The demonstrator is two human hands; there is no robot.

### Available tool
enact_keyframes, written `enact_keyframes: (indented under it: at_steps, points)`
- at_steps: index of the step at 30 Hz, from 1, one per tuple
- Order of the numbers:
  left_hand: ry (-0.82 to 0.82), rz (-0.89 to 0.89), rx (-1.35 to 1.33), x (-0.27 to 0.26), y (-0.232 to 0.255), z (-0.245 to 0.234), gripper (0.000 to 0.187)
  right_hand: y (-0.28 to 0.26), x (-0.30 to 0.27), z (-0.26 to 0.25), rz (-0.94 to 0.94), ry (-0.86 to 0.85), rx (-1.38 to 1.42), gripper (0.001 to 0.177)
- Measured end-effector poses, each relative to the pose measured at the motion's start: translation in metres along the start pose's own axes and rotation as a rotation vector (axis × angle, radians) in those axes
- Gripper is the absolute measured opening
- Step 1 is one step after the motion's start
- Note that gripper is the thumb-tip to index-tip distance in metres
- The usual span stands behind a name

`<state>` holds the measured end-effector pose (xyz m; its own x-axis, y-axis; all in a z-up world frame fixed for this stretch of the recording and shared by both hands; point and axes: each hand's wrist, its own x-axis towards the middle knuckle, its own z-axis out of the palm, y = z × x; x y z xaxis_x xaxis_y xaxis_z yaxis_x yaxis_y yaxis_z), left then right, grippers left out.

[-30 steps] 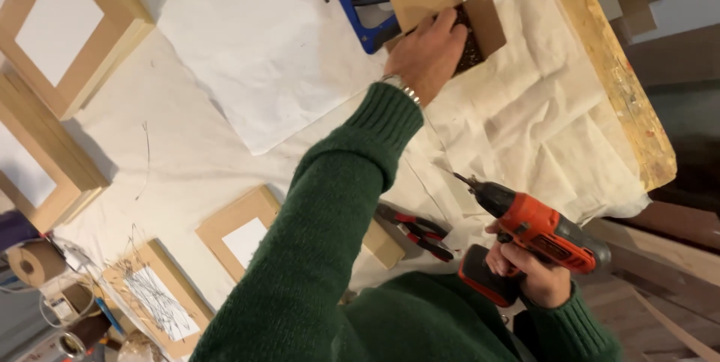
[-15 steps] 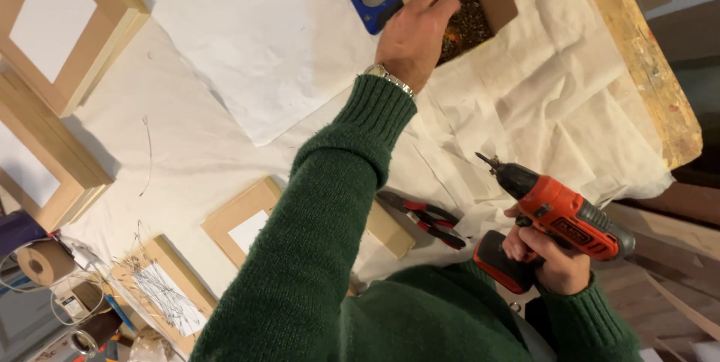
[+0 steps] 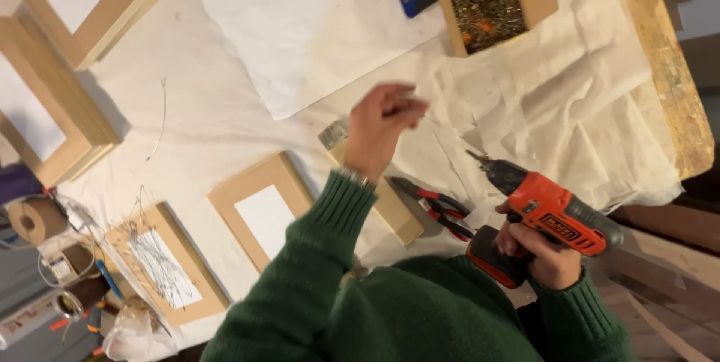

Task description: Attaching hanging wire to the back of a picture frame using a power drill and screws.

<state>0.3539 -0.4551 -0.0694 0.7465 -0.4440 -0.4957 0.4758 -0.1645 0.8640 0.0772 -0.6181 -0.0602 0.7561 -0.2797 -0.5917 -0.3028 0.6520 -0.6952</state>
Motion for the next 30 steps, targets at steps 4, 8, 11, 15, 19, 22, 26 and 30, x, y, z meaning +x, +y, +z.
enact_keyframes:
  at_steps: [4, 8, 11, 15, 19, 22, 26, 30]
  points:
    - [0.063, -0.07, 0.072, -0.066, -0.002, -0.026, 0.034, 0.002, 0.009, 0.01, 0.055, -0.139, -0.191, 0.032]
    - [0.153, -0.053, -0.147, -0.11, -0.019, -0.05, 0.034, 0.008, 0.017, 0.024, 0.125, -0.275, -0.411, 0.029]
    - [0.192, 0.022, -0.112, -0.136, -0.014, -0.06, 0.038, 0.014, 0.021, 0.031, 0.152, -0.337, -0.556, 0.027]
    - [0.27, 0.16, 0.119, -0.16, -0.01, -0.064, 0.041, 0.001, 0.018, 0.06, 0.157, -0.439, -0.561, 0.027]
    - [0.307, 0.263, 0.199, -0.179, -0.009, -0.07, 0.045, 0.0, 0.013, 0.064, 0.161, -0.45, -0.764, 0.025]
    - [0.313, 0.3, 0.241, -0.187, -0.013, -0.074, 0.048, -0.004, 0.007, 0.075, 0.192, -0.437, -0.776, 0.027]
    - [0.332, 0.31, 0.231, -0.2, -0.015, -0.079, 0.048, 0.001, 0.001, 0.072, 0.181, -0.414, -0.803, 0.028]
    - [0.329, 0.337, 0.274, -0.212, -0.014, -0.085, 0.048, 0.012, -0.002, 0.056, 0.143, -0.413, -0.869, 0.018]
